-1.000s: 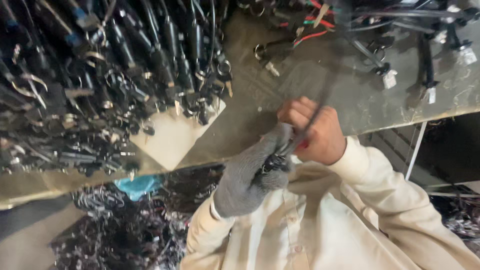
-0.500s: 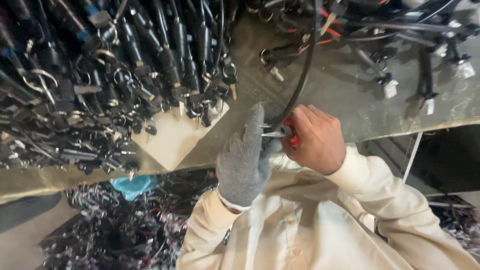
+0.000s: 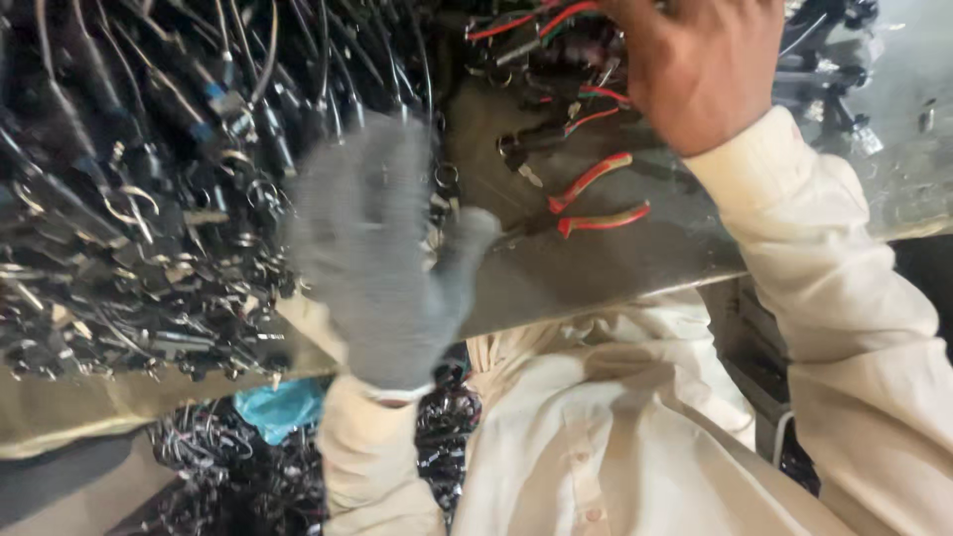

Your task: The person holds a black cable at a workbench and uses red-handled pliers to cut and strip the outer insulation from its ends, exposing inner red and green wires. They reposition the cable repeatedly and work on each end one at a time, with piles of similar cable assemblies around the bench.

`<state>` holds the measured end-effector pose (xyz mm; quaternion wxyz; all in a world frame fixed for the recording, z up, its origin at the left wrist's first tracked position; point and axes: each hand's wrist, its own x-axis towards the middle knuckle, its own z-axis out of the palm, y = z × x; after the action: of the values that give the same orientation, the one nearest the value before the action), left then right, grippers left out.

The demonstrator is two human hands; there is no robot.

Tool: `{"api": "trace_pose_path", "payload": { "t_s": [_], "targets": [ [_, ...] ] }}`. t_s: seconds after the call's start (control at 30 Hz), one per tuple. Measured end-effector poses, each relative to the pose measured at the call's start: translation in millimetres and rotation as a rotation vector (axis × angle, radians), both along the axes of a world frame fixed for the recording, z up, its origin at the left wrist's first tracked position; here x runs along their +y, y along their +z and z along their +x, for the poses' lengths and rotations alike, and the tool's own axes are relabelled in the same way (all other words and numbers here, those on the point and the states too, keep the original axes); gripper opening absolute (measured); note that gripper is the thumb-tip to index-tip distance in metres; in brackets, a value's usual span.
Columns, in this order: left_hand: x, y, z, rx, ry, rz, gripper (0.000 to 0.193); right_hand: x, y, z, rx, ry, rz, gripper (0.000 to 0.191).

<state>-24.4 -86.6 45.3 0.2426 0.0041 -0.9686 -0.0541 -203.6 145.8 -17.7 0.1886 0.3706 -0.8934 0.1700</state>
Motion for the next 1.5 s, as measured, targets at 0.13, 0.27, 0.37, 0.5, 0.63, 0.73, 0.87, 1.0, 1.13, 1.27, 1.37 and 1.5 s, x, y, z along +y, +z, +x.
{"api": "trace_pose_path", "payload": {
  "t_s": [0.13,0.27,0.37,0.5,0.63,0.73,0.87,1.0,1.13,1.27,1.37,1.5],
  "targets": [
    [30,-15,-6,-0.161,-0.087,0.235,0.055,7,-16,-6,0.044,0.102,0.024,0.027],
    [41,-26,-14,-0.122,-0.225,0.351,0.054,2,-22,-9,0.247,0.073,0.000,0.033],
    [43,-32,-15,-0.101,-0.251,0.396,0.053,-2,-21,-13,0.286,0.081,-0.002,0.031],
    [45,-35,-11,-0.118,-0.244,0.383,0.051,2,-14,-14,0.325,0.069,0.058,0.029],
    [39,-27,-10,-0.101,-0.217,0.399,0.048,10,12,-2,0.334,0.109,0.043,0.028],
    [39,-23,-12,0.003,-0.235,0.472,0.045,17,40,19,0.234,0.250,-0.088,0.024],
    [60,-33,-16,-0.001,-0.413,1.147,0.039,21,50,52,0.170,0.436,-0.165,0.020],
    [78,-47,6,-0.385,-0.405,1.703,0.036,18,21,67,-0.026,0.124,-0.297,0.039],
    [66,-53,54,-0.412,-0.359,1.799,0.037,18,-13,105,-0.369,-0.165,-0.685,0.046],
    [68,-76,70,-0.662,-0.450,1.426,0.034,20,-20,144,-1.304,0.237,-1.169,0.054],
    [84,-101,57,-0.551,-0.302,1.825,0.027,5,-7,150,-1.533,0.445,-1.576,0.036],
    [85,-125,31,-0.086,-0.078,2.202,0.029,-22,12,159,-1.380,0.550,-1.660,0.033]
  ]
}}
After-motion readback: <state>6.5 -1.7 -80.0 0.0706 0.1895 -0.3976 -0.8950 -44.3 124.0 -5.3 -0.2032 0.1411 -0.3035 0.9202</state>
